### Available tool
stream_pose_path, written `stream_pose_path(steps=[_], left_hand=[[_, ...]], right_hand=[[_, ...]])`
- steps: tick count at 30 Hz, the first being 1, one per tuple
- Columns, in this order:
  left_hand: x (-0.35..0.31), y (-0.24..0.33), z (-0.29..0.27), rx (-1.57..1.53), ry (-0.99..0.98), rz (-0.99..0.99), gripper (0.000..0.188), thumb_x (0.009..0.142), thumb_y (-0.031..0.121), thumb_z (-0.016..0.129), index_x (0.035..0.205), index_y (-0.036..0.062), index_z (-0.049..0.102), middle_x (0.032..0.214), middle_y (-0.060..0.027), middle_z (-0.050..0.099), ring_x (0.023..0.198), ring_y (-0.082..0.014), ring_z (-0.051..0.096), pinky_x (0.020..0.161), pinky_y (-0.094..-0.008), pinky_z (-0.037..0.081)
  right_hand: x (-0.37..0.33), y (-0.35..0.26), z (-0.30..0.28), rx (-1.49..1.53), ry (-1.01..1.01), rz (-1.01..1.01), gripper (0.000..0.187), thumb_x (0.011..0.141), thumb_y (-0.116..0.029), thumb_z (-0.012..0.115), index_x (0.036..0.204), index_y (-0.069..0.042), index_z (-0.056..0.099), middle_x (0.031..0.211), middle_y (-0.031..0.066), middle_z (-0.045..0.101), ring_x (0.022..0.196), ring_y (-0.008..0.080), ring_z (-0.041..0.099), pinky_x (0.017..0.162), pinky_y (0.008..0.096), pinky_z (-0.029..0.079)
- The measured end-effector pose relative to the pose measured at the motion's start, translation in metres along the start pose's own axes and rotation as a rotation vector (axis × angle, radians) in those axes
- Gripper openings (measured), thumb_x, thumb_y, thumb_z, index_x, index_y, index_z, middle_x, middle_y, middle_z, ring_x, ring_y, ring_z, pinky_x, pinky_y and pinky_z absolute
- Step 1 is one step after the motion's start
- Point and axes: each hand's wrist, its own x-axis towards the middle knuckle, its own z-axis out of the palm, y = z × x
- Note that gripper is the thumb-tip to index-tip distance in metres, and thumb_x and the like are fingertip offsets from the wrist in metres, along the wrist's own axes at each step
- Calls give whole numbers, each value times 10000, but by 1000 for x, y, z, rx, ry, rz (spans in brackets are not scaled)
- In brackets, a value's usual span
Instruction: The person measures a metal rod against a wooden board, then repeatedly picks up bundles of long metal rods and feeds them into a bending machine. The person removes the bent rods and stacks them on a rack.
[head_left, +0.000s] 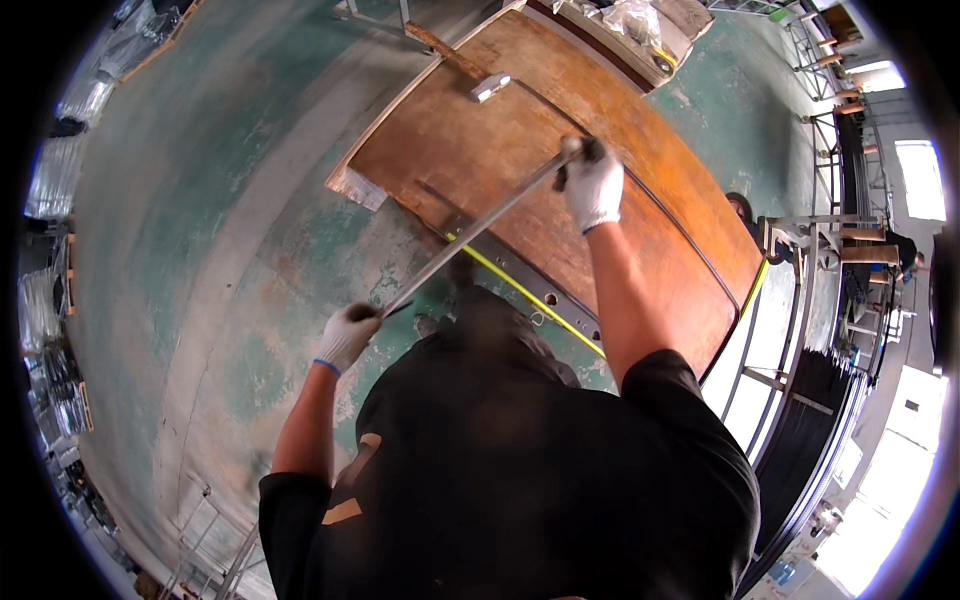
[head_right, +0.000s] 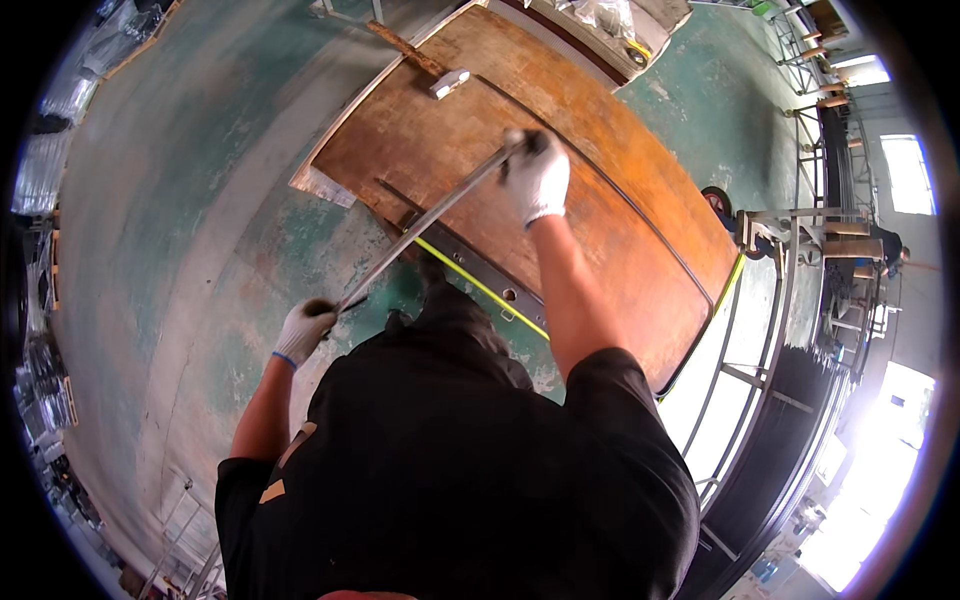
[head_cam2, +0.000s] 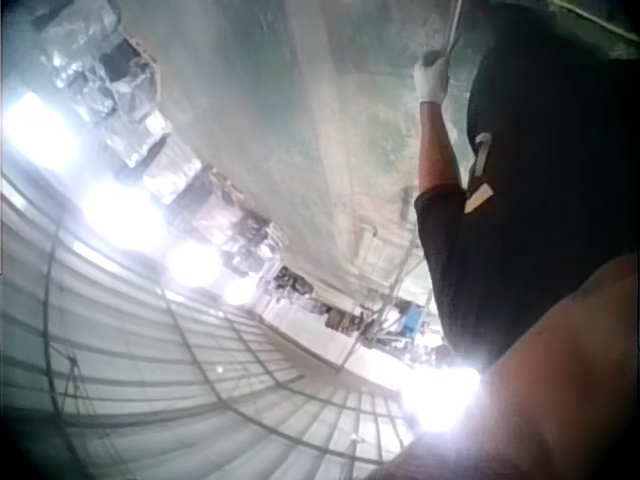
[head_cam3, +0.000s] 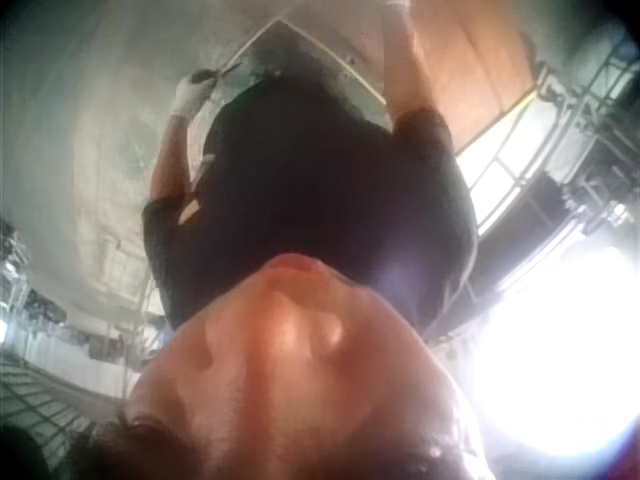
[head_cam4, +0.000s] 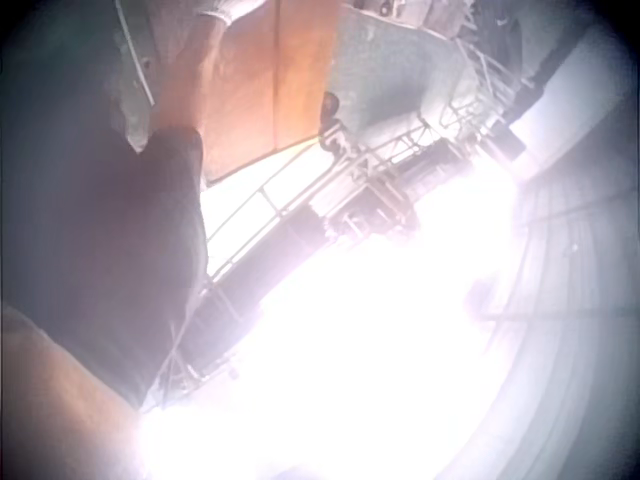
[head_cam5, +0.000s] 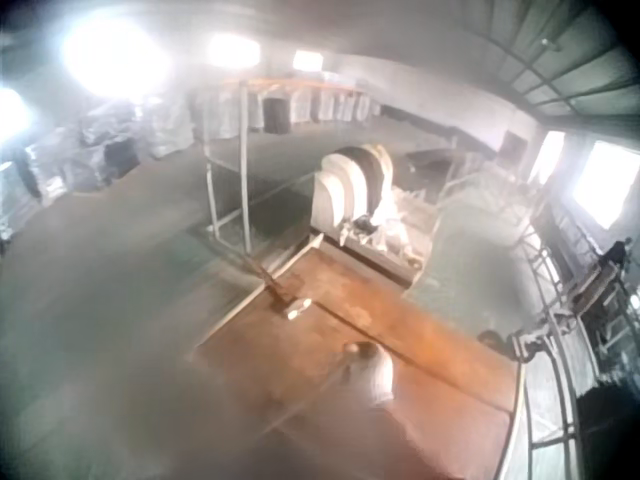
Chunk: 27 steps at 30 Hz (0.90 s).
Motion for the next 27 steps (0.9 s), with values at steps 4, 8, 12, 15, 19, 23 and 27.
stream_pose_path(steps=[4, 8, 12, 15, 19, 23, 27], left_hand=[[-10, 8, -14, 155, 12, -175, 314, 963, 295, 709, 1075, 5, 755, 852, -52, 714, 797, -138, 649, 719, -306, 528], [-2, 36, 3, 251, 173, -170, 363, 977, 346, 700, 1096, 10, 766, 945, -130, 765, 887, -240, 719, 794, -360, 549], [22, 42, 17, 368, 332, -105, 392, 977, 393, 696, 1115, 34, 776, 1020, -181, 783, 965, -317, 755, 840, -395, 558], [35, 56, 24, 376, 357, -126, 406, 976, 419, 686, 1119, 50, 777, 1027, -189, 780, 986, -329, 754, 847, -405, 560], [53, 56, 26, 364, 383, -168, 417, 974, 424, 690, 1128, 44, 771, 1034, -192, 779, 996, -329, 753, 859, -407, 559], [69, 51, 27, 367, 403, -197, 450, 971, 446, 682, 1145, 39, 763, 1054, -201, 775, 1022, -345, 746, 883, -413, 558], [91, 37, 25, 371, 420, -200, 484, 960, 474, 680, 1148, 35, 763, 1071, -208, 772, 1042, -366, 739, 903, -423, 556]], right_hand=[[102, 11, -6, 103, 24, 65, 341, 1026, -283, 713, 999, 56, 693, 681, 95, 651, 527, 164, 626, 493, 340, 502], [152, 52, 19, -211, 180, -152, 370, 995, -360, 721, 1066, 3, 738, 721, 110, 720, 673, 296, 723, 658, 398, 581], [154, 91, 22, -923, -9, -135, 586, 951, -461, 716, 1389, -87, 611, 1359, 131, 640, 1274, 401, 598, 1051, 503, 496], [161, 113, 27, -1206, -229, 19, 875, 938, -511, 706, 1617, -95, 342, 1706, 121, 291, 1537, 406, 314, 1227, 549, 308], [153, 148, 35, -1251, -185, -20, 948, 956, -532, 671, 1652, -44, 253, 1693, 145, 314, 1546, 415, 289, 1249, 608, 246], [152, 147, 37, -1233, -177, -27, 935, 960, -515, 666, 1648, -32, 257, 1691, 172, 305, 1543, 441, 277, 1248, 631, 230], [154, 145, 38, -1231, -191, -15, 935, 957, -508, 671, 1644, -23, 261, 1687, 178, 307, 1542, 442, 278, 1247, 629, 236]])
